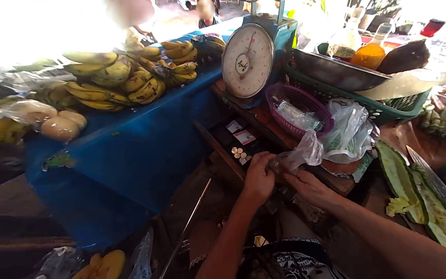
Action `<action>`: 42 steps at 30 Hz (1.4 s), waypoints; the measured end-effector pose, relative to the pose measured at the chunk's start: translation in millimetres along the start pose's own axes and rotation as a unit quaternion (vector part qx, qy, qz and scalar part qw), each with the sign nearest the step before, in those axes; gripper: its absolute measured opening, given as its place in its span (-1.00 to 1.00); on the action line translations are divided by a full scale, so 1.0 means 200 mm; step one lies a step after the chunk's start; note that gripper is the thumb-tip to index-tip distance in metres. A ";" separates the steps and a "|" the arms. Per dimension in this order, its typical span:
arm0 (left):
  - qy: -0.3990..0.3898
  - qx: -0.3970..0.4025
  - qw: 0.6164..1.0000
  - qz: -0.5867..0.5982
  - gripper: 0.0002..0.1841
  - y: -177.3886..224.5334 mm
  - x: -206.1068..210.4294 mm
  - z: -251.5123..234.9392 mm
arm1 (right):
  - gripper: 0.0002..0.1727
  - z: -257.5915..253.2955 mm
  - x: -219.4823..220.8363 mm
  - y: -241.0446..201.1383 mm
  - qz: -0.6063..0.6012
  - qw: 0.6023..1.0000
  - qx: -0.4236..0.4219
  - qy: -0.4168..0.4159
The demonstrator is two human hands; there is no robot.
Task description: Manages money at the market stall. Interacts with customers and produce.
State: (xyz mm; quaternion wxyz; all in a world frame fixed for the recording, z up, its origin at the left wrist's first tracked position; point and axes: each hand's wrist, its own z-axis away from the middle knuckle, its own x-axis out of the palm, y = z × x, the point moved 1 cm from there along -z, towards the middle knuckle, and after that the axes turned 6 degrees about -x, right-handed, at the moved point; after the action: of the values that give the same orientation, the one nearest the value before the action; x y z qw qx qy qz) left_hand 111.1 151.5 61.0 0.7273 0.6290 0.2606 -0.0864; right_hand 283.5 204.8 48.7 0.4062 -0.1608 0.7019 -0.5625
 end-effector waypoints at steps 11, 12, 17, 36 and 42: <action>0.037 0.066 0.996 0.040 -0.78 -0.04 0.02 0.00 | -0.46 -0.01 0.01 -0.01 0.025 0.997 -0.028 -0.061; 0.038 0.073 0.996 0.045 -0.79 -0.05 0.02 0.00 | -0.48 -0.01 0.01 -0.01 0.025 0.998 -0.027 -0.060; 0.006 0.089 0.996 0.017 -0.76 -0.05 0.02 0.00 | -0.51 0.00 0.02 0.01 0.029 0.996 -0.045 -0.066; 0.028 0.001 0.989 0.148 -0.48 -0.06 0.00 0.01 | -0.42 0.05 0.01 -0.01 0.038 0.995 -0.089 0.014; 0.037 0.038 0.963 0.263 -0.40 -0.08 0.00 0.04 | -0.50 0.17 -0.13 -0.33 0.055 0.963 -0.247 0.091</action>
State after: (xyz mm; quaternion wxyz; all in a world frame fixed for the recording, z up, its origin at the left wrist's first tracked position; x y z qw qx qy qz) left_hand 105.4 140.0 47.5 0.6898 0.7054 0.1092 0.1210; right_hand 309.8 180.0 117.6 0.3186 -0.1659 0.8606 -0.3611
